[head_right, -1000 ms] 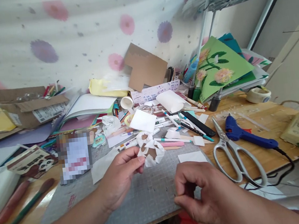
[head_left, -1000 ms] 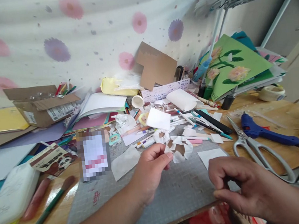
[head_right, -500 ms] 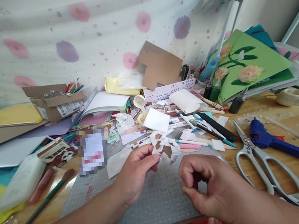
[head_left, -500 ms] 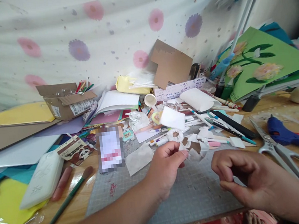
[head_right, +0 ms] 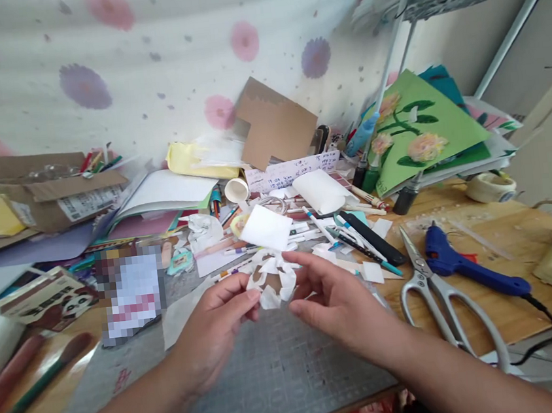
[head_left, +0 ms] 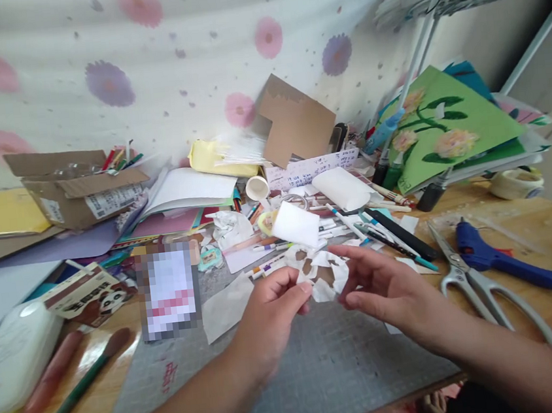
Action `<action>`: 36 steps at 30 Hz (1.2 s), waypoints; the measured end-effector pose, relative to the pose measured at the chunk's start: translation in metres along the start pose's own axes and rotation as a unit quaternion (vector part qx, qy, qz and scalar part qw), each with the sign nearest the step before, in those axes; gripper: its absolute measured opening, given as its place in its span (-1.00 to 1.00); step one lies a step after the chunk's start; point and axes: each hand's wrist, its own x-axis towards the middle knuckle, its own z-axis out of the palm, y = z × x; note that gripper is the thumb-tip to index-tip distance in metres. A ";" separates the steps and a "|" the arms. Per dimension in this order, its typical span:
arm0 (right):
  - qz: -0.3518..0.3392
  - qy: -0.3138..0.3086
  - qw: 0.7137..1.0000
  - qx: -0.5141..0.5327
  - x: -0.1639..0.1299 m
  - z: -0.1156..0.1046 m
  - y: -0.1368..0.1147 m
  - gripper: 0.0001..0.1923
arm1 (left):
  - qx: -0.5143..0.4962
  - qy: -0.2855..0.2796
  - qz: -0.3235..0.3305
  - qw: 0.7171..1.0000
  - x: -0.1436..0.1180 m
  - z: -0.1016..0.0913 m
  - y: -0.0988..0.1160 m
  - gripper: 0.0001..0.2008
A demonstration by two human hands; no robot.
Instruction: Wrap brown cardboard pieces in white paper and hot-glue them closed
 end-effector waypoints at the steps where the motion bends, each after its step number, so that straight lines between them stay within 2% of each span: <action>1: 0.007 -0.010 1.000 0.006 0.001 0.002 0.000 -0.41 | 0.005 -0.003 -0.001 1.000 0.000 0.000 0.000 -0.83; 6: -0.006 -0.023 0.998 0.057 0.003 0.011 0.001 -0.32 | 0.045 -0.019 -0.009 0.999 -0.001 0.000 0.002 -0.80; 9: -0.024 -0.007 0.999 0.044 0.003 0.013 0.002 -0.31 | 0.064 -0.032 -0.012 0.997 -0.001 0.001 0.002 -0.80; 12: -0.039 0.022 0.998 0.036 0.003 0.011 0.002 -0.38 | 0.026 -0.046 -0.005 0.999 -0.001 0.002 0.000 -0.87; 13: -0.036 0.032 0.998 0.050 0.003 0.011 0.001 -0.38 | 0.011 -0.039 0.002 0.999 0.000 0.001 -0.001 -0.83; 15: -0.025 0.048 0.995 0.083 0.002 0.008 -0.001 -0.37 | 0.015 -0.005 0.037 0.999 0.000 -0.001 -0.002 -0.74; 18: -0.016 0.071 0.992 0.104 -0.003 0.003 -0.007 -0.38 | 0.106 0.044 0.136 0.984 -0.001 -0.004 -0.001 -0.79; 21: -0.013 0.096 0.991 0.092 -0.009 -0.002 -0.011 -0.38 | 0.173 0.032 0.242 0.954 -0.005 -0.006 0.002 -0.88; 24: -0.013 0.108 0.990 0.093 -0.015 -0.005 -0.012 -0.38 | 0.180 0.006 0.293 0.939 -0.008 -0.004 0.004 -0.92; 30: -0.014 0.138 0.987 0.086 -0.024 -0.016 -0.008 -0.38 | 0.185 -0.019 0.286 0.940 -0.009 -0.003 0.002 -0.89; 36: -0.020 0.174 0.981 0.087 -0.035 -0.031 -0.007 -0.39 | 0.188 -0.026 0.246 0.950 -0.009 -0.001 0.001 -0.89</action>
